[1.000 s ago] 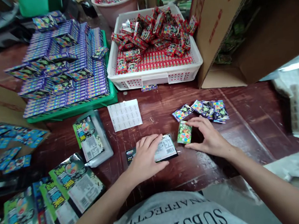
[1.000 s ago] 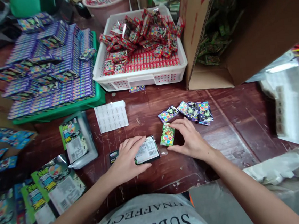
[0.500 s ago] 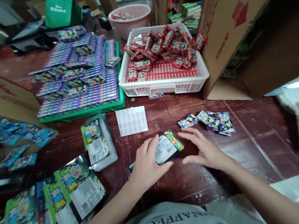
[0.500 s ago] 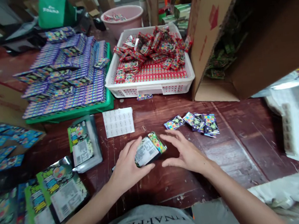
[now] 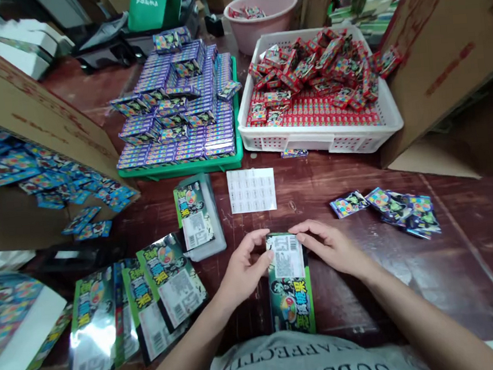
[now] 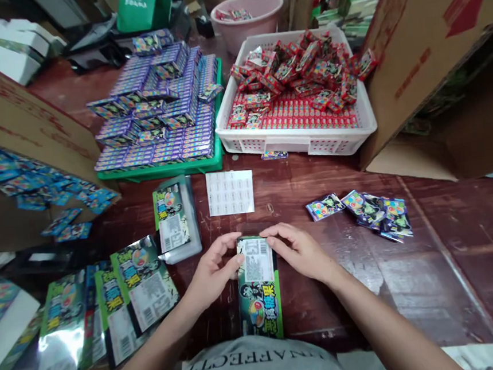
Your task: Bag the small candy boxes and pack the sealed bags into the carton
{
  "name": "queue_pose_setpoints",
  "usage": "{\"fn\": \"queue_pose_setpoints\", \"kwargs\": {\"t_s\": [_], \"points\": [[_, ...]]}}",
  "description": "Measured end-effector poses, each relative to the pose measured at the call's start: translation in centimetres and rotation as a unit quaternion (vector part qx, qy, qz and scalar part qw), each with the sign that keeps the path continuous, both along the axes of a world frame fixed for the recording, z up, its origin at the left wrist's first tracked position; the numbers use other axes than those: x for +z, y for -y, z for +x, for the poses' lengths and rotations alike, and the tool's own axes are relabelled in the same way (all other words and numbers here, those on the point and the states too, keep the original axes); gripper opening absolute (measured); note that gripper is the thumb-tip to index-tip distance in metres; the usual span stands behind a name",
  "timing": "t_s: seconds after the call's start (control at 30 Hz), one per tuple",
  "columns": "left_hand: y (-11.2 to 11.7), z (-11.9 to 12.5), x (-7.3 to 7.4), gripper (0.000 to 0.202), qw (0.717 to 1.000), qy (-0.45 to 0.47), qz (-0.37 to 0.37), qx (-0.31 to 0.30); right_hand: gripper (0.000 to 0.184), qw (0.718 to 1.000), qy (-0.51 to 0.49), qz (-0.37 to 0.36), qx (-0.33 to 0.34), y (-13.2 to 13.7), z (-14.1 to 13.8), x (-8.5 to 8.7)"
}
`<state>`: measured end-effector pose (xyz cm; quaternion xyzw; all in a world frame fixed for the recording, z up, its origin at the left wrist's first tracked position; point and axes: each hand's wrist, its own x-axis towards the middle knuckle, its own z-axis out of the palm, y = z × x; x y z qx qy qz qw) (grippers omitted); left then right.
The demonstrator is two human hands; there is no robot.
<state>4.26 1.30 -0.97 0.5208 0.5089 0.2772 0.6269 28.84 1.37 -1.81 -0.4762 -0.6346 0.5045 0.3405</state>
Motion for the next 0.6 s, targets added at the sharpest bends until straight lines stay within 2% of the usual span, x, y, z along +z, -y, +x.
{"fn": "queue_pose_setpoints", "kwargs": {"t_s": [0.1,0.2,0.27,0.37,0.5,0.53,0.6], "points": [[-0.6,-0.5,0.5,0.03,1.0,0.001,0.015,0.003,0.032,0.996,-0.03,-0.004,-0.084,1.3,-1.3,-0.8],[-1.4,-0.5,0.8,0.018,0.998,-0.004,0.069,0.009,0.025,0.989,-0.047,-0.015,-0.141,2.3,-1.8,-1.4],[-1.8,-0.2,0.8,0.014,0.996,-0.003,0.089,0.025,0.02,0.99,-0.041,-0.027,-0.136,2.3,-1.9,-1.4],[-2.2,0.2,0.6,0.012,0.997,0.001,0.067,0.043,0.017,0.993,-0.049,-0.042,-0.103,1.8,-1.8,-0.8],[-2.8,0.1,1.0,0.038,0.999,0.021,0.032,0.029,0.035,0.991,-0.087,-0.036,-0.095,1.2,-1.6,-0.3],[-3.0,0.0,1.3,0.035,0.999,0.021,0.025,0.017,0.037,0.993,-0.078,-0.03,-0.088,1.1,-1.4,-0.1],[-3.2,-0.2,1.9,0.022,1.0,0.016,0.016,-0.005,0.027,0.997,-0.041,-0.016,-0.063,0.7,-1.1,0.5]]}}
